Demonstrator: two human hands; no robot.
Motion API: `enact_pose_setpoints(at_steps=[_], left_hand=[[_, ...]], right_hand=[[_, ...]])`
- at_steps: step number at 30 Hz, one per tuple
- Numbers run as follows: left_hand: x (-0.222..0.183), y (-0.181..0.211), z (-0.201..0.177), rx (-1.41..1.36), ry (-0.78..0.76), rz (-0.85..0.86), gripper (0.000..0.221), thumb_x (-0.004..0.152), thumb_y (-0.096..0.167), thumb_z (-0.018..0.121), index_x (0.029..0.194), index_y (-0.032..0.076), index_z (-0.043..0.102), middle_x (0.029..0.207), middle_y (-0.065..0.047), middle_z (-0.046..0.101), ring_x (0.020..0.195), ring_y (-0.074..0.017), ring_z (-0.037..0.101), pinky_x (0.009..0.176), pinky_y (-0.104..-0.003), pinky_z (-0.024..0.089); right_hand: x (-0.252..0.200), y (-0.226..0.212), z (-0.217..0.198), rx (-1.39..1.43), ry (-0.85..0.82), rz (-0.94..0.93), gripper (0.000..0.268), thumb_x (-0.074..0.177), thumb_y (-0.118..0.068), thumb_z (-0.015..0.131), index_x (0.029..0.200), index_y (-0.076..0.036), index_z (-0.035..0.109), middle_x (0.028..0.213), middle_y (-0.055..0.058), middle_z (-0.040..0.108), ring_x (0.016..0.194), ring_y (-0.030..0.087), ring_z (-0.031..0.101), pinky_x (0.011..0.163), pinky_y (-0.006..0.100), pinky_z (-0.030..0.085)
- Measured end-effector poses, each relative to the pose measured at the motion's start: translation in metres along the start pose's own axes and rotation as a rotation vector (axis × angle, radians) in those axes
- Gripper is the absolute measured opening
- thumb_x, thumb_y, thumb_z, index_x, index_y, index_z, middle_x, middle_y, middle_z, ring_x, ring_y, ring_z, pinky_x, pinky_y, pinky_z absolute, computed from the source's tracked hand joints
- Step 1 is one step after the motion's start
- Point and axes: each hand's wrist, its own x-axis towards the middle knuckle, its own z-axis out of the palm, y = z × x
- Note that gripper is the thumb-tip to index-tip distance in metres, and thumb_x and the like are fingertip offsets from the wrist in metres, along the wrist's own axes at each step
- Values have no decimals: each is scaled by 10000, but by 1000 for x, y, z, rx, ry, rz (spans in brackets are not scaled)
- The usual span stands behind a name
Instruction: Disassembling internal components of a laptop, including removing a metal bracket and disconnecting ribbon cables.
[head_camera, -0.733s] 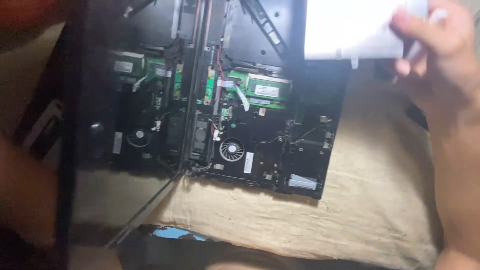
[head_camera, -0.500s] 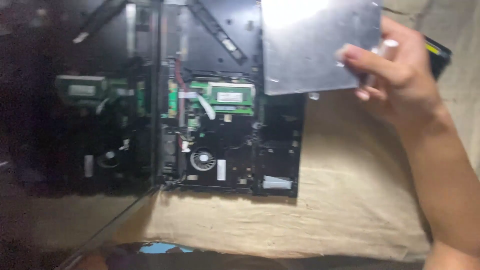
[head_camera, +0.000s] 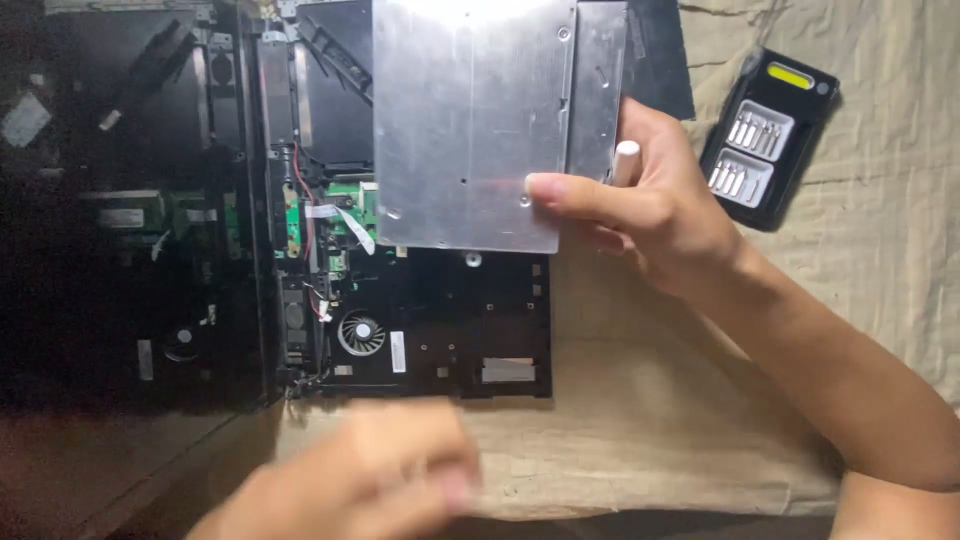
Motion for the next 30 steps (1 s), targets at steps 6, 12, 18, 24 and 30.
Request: enact_pose_setpoints(at_steps=[6,12,18,24,30], left_hand=[[33,-30,-40,-34,503,283,444,958,376,592,1239,32,575,1053,-139,732,831,-231,700,769,-342,569],[20,-97,-47,-235,498,452,588,954,410,680,1275,-78,620,1236,-174,701,1161,-289,663,1054,-441,509],[15,-114,-47,-160,706,626,358,988,344,710,1103,4,698,1124,-121,734,1095,-254,694,1040,-432,532],[12,-101,-49,-338,886,546,315,884,320,724,946,26,630,955,-48,667,891,-196,661,848,-339,538],[13,-87,-52,-258,932,475,534,839,302,575,1273,-6,545,1141,-127,657,1092,-279,654,914,-371,559]], right_hand=[[-22,-4,22,43,-98,-80,238,835,-146,771,672,-58,621,500,-7,560,346,69,406,297,215,273],[-30,7,46,112,-167,72,200,838,-157,797,893,6,697,608,28,618,466,96,514,405,210,447],[-29,10,48,38,-340,-132,172,872,-162,769,931,-41,660,903,50,684,788,150,640,723,255,529],[-19,4,33,-103,-424,-336,270,923,-184,712,934,-62,472,881,4,486,800,126,459,741,262,408],[-3,4,16,-232,-244,-191,357,975,-261,635,1258,-48,687,776,-8,623,619,40,506,557,187,385]])
